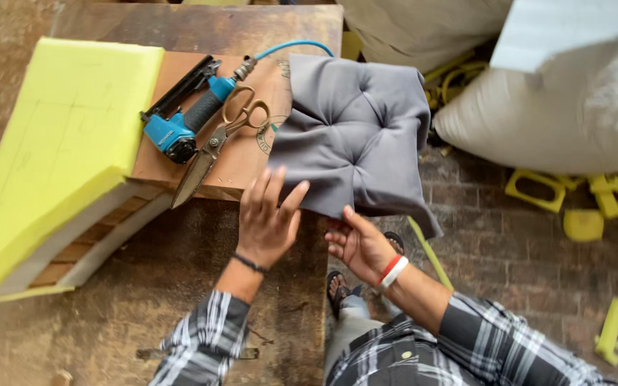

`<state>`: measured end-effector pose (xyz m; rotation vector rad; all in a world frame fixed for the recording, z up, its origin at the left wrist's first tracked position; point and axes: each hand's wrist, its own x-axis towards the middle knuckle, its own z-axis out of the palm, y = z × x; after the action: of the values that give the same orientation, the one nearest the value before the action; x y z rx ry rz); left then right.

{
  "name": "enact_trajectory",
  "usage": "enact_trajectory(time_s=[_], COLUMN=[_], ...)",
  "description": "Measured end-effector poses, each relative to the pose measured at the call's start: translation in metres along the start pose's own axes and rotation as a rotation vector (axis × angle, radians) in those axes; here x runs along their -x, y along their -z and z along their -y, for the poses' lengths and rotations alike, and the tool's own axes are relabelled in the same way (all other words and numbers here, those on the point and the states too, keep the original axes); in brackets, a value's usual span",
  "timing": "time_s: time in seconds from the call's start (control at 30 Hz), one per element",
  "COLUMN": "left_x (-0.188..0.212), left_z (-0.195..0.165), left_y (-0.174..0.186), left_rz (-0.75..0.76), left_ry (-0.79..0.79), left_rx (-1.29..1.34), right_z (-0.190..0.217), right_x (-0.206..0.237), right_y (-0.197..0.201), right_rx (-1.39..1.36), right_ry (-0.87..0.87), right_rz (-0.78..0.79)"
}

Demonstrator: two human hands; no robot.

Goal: The person staples gray fabric onto a tufted cushion using a pneumatic staple gun. They repeatedly pull and smooth the fabric, then secure it around the edges of the cushion base. The person reloads staples into the gun and continues attaching fabric to the cushion and a wooden frame.

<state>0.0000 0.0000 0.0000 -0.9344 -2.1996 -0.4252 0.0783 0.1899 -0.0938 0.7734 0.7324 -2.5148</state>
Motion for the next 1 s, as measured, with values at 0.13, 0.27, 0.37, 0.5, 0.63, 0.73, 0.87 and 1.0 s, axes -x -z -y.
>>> enact_trajectory(time_s=[0.13, 0.27, 0.37, 0.5, 0.63, 0.73, 0.87, 1.0], left_x=[0.023, 0.042, 0.024, 0.0, -0.005, 0.019, 0.047, 0.06], left_z=[0.052, 0.092, 0.093, 0.086, 0.072, 0.079, 0.096, 0.11], left_y=[-0.021, -0.004, 0.01, -0.014, -0.061, -0.066, -0.059, -0.046], left_rz=[0.267, 0.508, 0.624, 0.508, 0.57, 0.408, 0.452, 0.495], left_ry=[-0.187, -0.191, -0.216, -0.112, -0.143, -0.256, -0.304, -0.32], left_rx=[0.417, 0.419, 0.534, 1.053, 0.927, 0.77, 0.843, 0.868], right_z=[-0.044, -0.087, -0.099, -0.119, -0.13, -0.121, -0.138, -0.163], right_x=[-0.008, -0.017, -0.017, -0.023, -0.025, -0.024, -0.029, -0.02], right_y=[0.021, 0.019, 0.005, -0.02, -0.048, -0.063, -0.072, -0.068], right_rx=[-0.072, -0.085, -0.083, -0.084, -0.099, -0.207, -0.254, -0.399], right_ry=[0.181, 0.158, 0.192, 0.244, 0.298, 0.229, 0.317, 0.315], right_rz=[-0.019, -0.16, -0.253, -0.233, -0.118, -0.286, -0.157, -0.058])
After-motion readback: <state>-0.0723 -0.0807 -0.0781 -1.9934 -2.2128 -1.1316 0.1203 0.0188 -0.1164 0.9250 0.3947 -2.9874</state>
